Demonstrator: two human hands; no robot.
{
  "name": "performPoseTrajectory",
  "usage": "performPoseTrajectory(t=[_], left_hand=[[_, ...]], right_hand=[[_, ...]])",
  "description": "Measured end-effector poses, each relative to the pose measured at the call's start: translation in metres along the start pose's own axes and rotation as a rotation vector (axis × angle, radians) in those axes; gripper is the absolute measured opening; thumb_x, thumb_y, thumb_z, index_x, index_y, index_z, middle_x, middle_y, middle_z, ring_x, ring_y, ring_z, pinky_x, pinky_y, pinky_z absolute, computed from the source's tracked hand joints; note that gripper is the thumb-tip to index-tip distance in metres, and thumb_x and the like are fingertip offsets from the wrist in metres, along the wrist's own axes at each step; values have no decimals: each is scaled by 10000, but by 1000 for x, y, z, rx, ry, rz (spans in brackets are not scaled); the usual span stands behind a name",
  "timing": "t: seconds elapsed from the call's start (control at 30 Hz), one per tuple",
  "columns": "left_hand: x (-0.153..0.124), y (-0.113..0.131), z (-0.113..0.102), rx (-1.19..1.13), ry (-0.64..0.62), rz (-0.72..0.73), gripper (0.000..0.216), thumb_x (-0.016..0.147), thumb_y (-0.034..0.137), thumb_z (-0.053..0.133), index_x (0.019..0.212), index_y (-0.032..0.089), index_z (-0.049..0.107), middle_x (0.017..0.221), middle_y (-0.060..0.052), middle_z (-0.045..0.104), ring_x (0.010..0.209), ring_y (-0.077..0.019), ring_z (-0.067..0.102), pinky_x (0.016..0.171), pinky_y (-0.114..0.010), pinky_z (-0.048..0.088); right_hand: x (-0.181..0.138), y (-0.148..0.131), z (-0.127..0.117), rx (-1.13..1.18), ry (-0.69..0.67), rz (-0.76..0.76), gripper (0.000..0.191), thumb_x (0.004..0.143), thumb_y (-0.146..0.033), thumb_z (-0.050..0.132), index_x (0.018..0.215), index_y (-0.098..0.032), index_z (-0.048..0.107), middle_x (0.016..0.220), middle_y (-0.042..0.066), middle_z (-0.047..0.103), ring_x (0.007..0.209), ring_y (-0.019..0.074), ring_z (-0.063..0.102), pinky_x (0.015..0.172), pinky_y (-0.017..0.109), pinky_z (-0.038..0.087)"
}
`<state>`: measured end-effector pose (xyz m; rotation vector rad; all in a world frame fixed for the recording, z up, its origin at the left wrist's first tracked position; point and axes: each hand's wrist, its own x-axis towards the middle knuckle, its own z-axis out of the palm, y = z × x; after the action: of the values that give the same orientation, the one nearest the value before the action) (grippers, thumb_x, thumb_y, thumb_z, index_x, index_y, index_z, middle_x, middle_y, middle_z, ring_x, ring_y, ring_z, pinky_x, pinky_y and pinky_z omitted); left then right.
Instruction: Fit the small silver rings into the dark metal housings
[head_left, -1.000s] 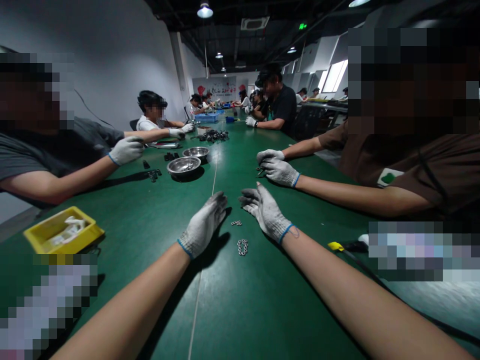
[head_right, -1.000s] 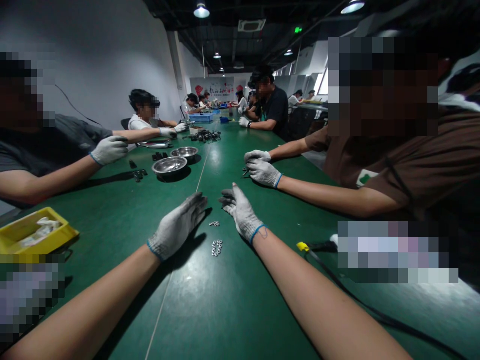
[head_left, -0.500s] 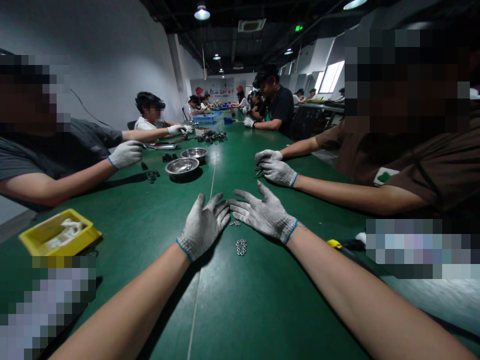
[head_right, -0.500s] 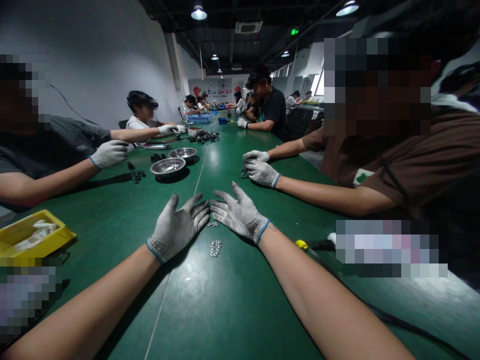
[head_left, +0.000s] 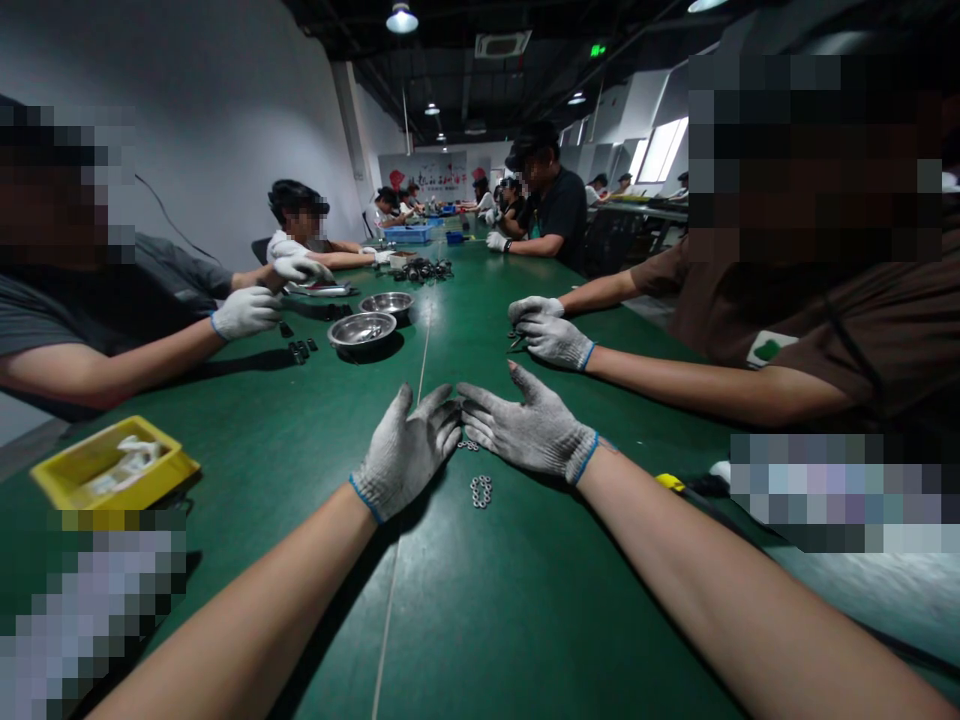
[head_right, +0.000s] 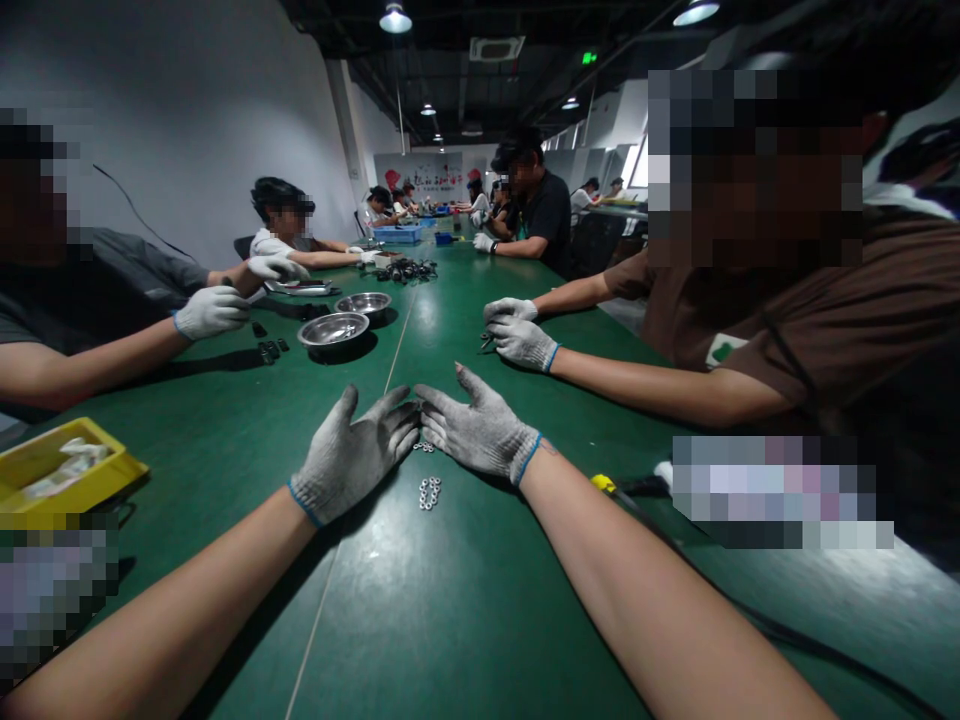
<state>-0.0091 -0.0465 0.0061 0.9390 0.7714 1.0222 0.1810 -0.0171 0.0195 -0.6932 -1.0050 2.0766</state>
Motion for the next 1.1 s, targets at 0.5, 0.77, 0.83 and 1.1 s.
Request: performPoseTrajectory(t=[0.5,0.77,0.83,1.1], left_hand=[[-1,-2,-2,-417,-16,-59,733,1026,615,403,1606,168,446,1541,-153,582,1451,-284,525,1219,-399,410],[-1,-3,-4,-454,-74,-60,760,1021,623,409,1623,159,413,1536,-161,585,1445,-283,523,1203,-391,404],[-1,-3,-4,-457,-72,-68,769,1026,624,395,1623,140,407,1517,-169,599,1429,-282,536,1188,-383,414],[-2,2,0,-465,-15,-92,785,1040,612,375,1632,96,372,1445,-190,641,1350,-277,591,1108,-357,476]], right_hand=[[-1,2,-26,345,-199,154,667,988,-671,459,1411,-179,611,1287,86,715,1238,199,635,1194,344,415],[-5,0,-33,381,-202,151,710,971,-694,468,1427,-163,584,1351,129,693,1298,237,619,1197,401,416],[-5,0,-34,380,-205,152,716,961,-694,488,1436,-164,571,1341,128,698,1302,238,617,1199,403,414],[-5,0,-34,394,-225,141,695,949,-661,514,1422,-155,564,1317,136,698,1277,249,627,1185,421,426]])
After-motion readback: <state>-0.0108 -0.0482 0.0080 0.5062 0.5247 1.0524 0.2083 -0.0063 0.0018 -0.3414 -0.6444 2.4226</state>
